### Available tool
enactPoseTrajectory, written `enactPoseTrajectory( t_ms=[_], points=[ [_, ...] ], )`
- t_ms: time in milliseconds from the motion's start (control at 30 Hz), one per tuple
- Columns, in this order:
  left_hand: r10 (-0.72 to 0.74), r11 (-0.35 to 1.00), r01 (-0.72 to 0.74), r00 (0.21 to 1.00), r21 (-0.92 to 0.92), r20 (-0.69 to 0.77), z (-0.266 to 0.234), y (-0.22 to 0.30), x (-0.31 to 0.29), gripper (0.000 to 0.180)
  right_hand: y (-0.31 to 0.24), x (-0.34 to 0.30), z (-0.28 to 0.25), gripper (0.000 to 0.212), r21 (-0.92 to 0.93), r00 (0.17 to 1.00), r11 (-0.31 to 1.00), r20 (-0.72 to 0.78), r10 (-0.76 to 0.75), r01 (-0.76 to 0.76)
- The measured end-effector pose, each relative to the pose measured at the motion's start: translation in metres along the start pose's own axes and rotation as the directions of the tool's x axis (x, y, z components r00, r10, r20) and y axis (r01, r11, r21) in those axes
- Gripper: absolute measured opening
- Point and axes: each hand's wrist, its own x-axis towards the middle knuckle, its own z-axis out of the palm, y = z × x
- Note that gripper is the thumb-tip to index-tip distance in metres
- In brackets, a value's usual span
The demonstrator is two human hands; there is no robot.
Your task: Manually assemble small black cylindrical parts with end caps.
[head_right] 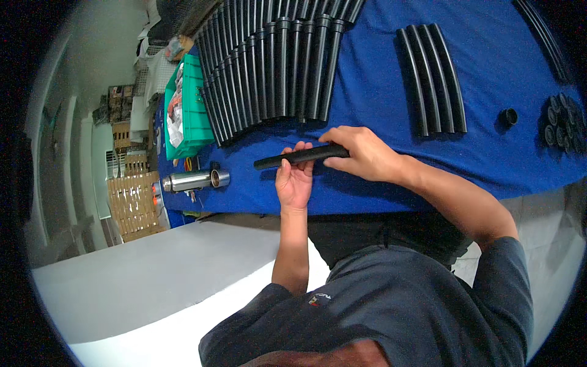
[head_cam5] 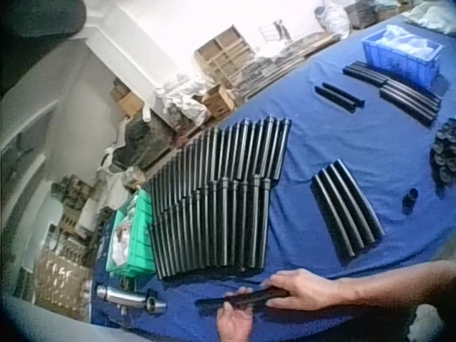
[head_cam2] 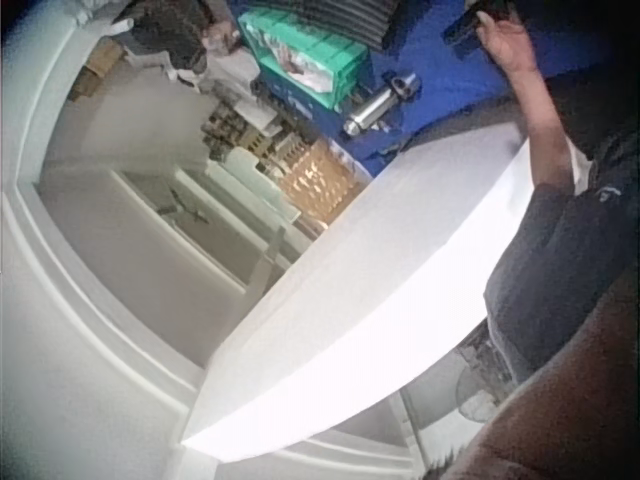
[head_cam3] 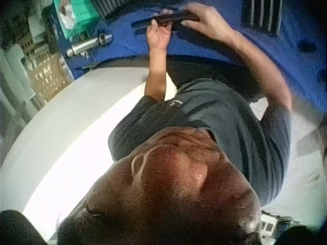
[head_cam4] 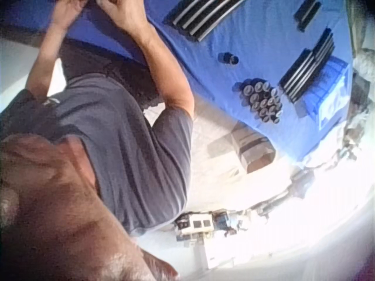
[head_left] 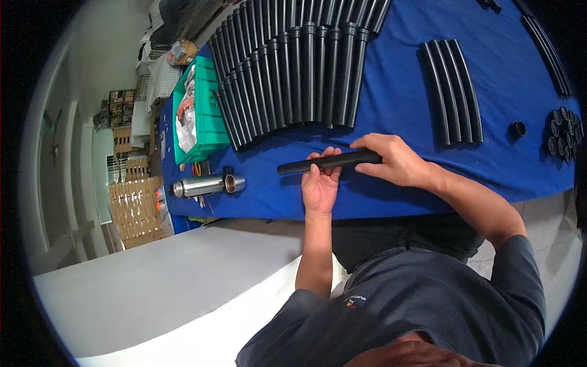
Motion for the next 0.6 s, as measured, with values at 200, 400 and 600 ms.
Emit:
enactPoseTrajectory(
  t_ms=[200,400,600],
  points=[
    [0.000,1.000,0.000,1.000,0.016,-0.010,0.000,0.000,0.002,0.030,0.023,-0.006,0.011,0.037,-0.134,0.969,0.968,-0.093,-0.227,0.213],
    [0.027,0.999,-0.027,1.000,0.034,-0.003,-0.011,0.007,-0.002,0.033,0.004,0.002,-0.003,0.032,0.176,0.968,0.960,0.159,0.192,-0.219],
    [-0.018,0.995,0.020,1.000,-0.101,0.025,-0.016,0.008,-0.001,0.032,0.005,0.001,-0.001,0.031,0.037,0.998,0.999,0.055,0.031,-0.033]
  ],
)
